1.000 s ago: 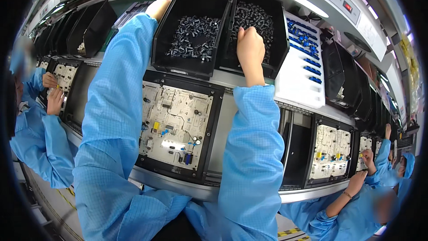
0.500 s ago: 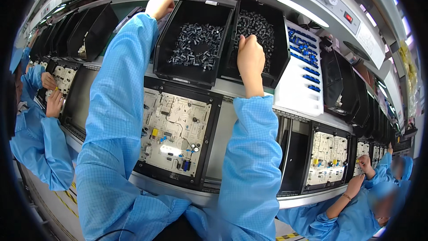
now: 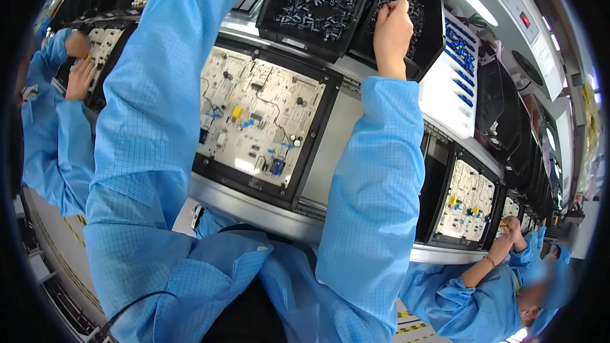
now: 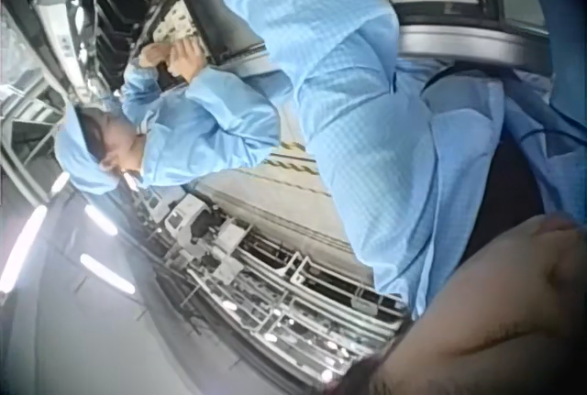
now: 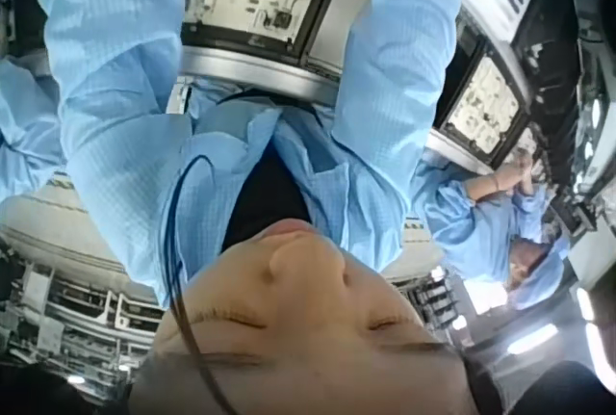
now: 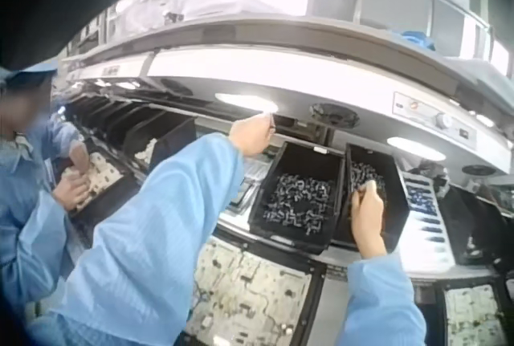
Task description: Assembling electronic components on printed circuit boards along a production line.
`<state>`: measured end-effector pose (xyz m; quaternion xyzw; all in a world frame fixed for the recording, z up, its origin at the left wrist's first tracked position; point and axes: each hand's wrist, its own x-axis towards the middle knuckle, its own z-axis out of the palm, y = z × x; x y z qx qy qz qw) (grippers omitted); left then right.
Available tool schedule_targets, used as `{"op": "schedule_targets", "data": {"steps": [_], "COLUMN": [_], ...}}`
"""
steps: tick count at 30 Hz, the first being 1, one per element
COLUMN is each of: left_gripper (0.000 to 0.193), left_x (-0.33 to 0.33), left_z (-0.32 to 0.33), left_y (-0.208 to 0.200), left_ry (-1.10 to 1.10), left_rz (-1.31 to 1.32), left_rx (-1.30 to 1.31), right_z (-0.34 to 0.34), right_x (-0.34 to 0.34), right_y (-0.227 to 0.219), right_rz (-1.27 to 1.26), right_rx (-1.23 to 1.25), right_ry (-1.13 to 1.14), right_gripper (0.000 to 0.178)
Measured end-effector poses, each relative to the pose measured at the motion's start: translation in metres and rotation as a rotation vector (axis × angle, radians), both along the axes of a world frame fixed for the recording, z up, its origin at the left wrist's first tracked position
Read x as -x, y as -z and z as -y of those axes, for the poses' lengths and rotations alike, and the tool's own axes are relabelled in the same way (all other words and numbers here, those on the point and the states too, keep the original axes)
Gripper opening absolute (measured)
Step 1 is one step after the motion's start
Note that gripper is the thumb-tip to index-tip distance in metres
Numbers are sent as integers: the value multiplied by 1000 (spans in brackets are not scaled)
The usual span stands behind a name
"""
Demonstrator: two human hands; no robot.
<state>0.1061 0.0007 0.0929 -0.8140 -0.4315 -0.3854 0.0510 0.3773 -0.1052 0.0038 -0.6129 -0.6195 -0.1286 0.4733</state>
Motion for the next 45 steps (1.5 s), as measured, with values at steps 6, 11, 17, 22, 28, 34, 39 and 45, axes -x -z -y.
{"op": "schedule_targets", "data": {"steps": [6, 11, 17, 22, 28, 34, 39, 45], "left_gripper": [19, 18, 22, 26, 25, 25, 25, 24], "left_x": [7, -35, -93, -104, -93, -85, -70, -60], "left_z": [62, 170, 326, 392, 412, 415, 428, 449], "left_y": [-23, -11, 82, 135, 109, 73, 50, 42], "left_ry": [71, 722, 964, 936, 779, 646, 816, 863], "left_rz": [466, 688, -121, -296, -377, -294, -204, -233], "left_rx": [-55, 108, 30, -182, -410, -419, -445, -323], "right_z": [81, 194, 322, 354, 347, 341, 335, 314], "right_x": [-20, -78, -104, -117, -114, -86, -27, 23], "right_y": [-22, 4, 48, 62, 54, 33, 17, 12], "right_rz": [-50, 393, 546, 414, 190, -206, -403, -631], "right_rx": [-7, 454, 760, 804, 622, 654, 721, 809], "right_ry": [16, 27, 234, 270, 275, 143, -165, -443], "right_gripper": [21, 9, 6, 5, 7, 6, 8, 8]}}
